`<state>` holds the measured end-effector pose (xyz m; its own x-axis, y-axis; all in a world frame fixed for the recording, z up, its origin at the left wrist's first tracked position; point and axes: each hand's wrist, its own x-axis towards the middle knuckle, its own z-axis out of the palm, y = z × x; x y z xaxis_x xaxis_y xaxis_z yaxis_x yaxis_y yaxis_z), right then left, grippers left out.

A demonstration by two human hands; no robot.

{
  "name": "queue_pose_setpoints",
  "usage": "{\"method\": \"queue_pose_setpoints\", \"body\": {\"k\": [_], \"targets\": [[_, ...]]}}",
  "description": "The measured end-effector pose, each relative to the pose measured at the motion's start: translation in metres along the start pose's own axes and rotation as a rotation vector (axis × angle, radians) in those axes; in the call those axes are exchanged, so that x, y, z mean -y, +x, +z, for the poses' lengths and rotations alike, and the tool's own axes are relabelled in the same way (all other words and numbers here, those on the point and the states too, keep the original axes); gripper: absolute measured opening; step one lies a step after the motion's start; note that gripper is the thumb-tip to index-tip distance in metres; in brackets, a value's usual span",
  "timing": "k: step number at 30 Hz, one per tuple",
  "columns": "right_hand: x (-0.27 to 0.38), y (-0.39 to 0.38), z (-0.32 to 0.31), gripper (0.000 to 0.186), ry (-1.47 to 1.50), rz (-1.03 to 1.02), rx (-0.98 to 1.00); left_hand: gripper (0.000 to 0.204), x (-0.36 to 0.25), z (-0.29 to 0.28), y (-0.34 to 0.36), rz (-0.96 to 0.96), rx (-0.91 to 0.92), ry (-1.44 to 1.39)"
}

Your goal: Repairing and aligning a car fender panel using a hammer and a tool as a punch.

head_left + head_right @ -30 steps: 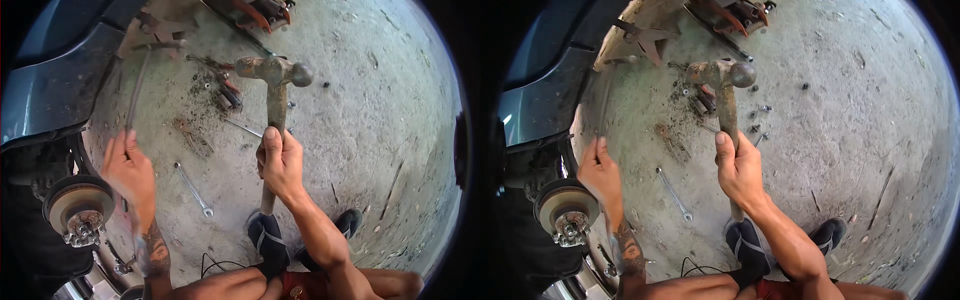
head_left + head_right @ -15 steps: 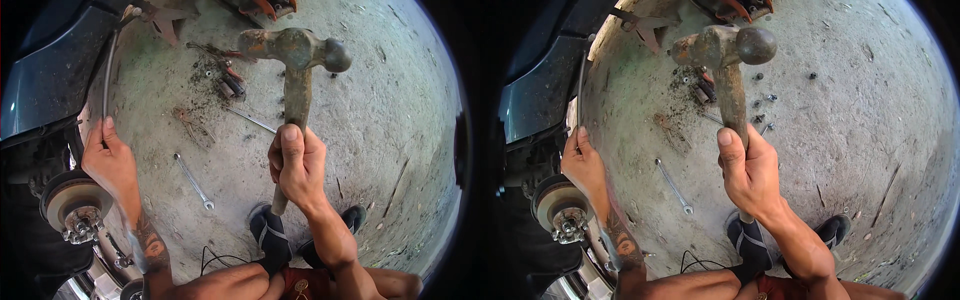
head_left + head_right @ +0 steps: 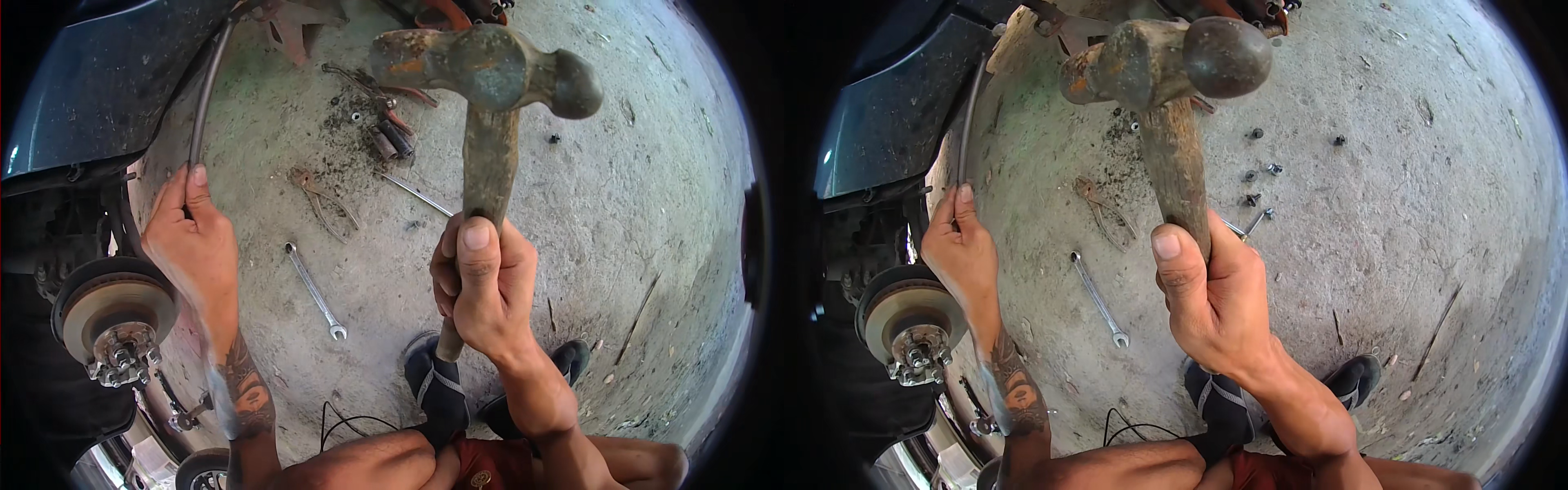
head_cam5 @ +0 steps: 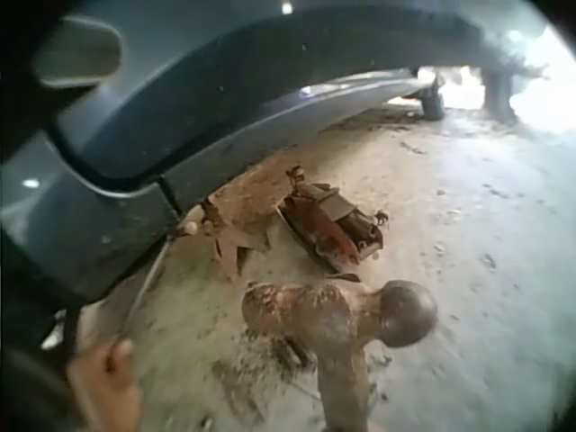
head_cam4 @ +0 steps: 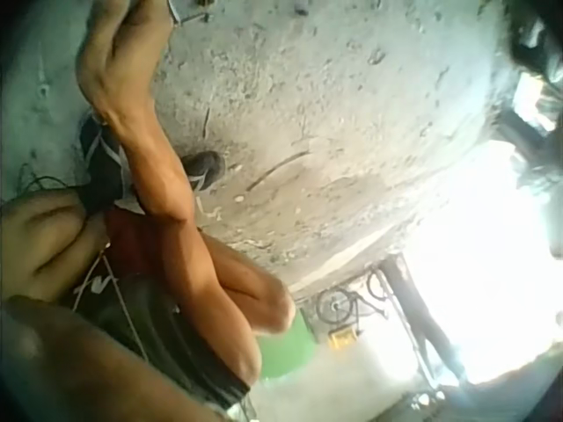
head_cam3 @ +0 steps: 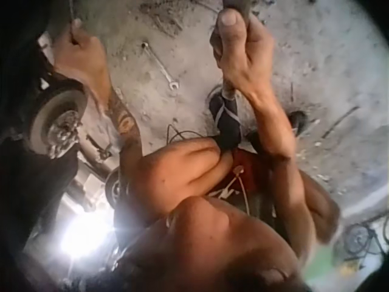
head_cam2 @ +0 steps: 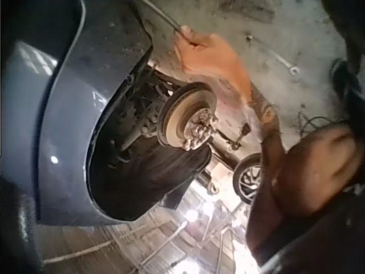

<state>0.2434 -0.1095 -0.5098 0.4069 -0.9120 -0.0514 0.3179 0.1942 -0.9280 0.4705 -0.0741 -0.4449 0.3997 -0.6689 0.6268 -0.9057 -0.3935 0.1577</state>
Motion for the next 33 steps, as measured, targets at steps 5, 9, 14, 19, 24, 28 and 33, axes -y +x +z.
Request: {"method": "queue_pose_setpoints", "body": {"k": [5, 9, 14, 19, 24, 28, 33], "targets": [[0.007, 0.021, 0.007, 0.039, -0.033, -0.065, -0.009, 0.019, -0.001, 0.014, -0.01, -0.071, 0.044, -0.019], [0.02, 0.044, 0.025, 0.031, 0.011, -0.036, 0.019, 0.018, -0.004, -0.001, 0.001, -0.028, 0.007, -0.012], [0.013, 0.048, 0.025, 0.041, -0.161, -0.125, -0.024, 0.016, -0.002, 0.006, -0.004, -0.056, 0.05, -0.048], [0.047, 0.03, 0.021, 0.052, 0.305, -0.43, -0.029, 0.014, 0.001, -0.002, -0.001, -0.042, 0.065, -0.069], [-0.006, 0.062, 0.041, 0.03, -0.285, -0.233, -0.123, 0.013, -0.007, 0.001, 0.004, 0.008, 0.061, -0.116], [-0.038, 0.034, 0.025, 0.036, -0.197, -0.097, -0.055, 0.013, 0.004, 0.008, -0.005, -0.014, 0.083, -0.049], [-0.038, 0.016, 0.003, 0.039, 0.012, -0.009, -0.074, 0.016, -0.015, -0.001, -0.01, 0.115, 0.095, -0.038]]}}
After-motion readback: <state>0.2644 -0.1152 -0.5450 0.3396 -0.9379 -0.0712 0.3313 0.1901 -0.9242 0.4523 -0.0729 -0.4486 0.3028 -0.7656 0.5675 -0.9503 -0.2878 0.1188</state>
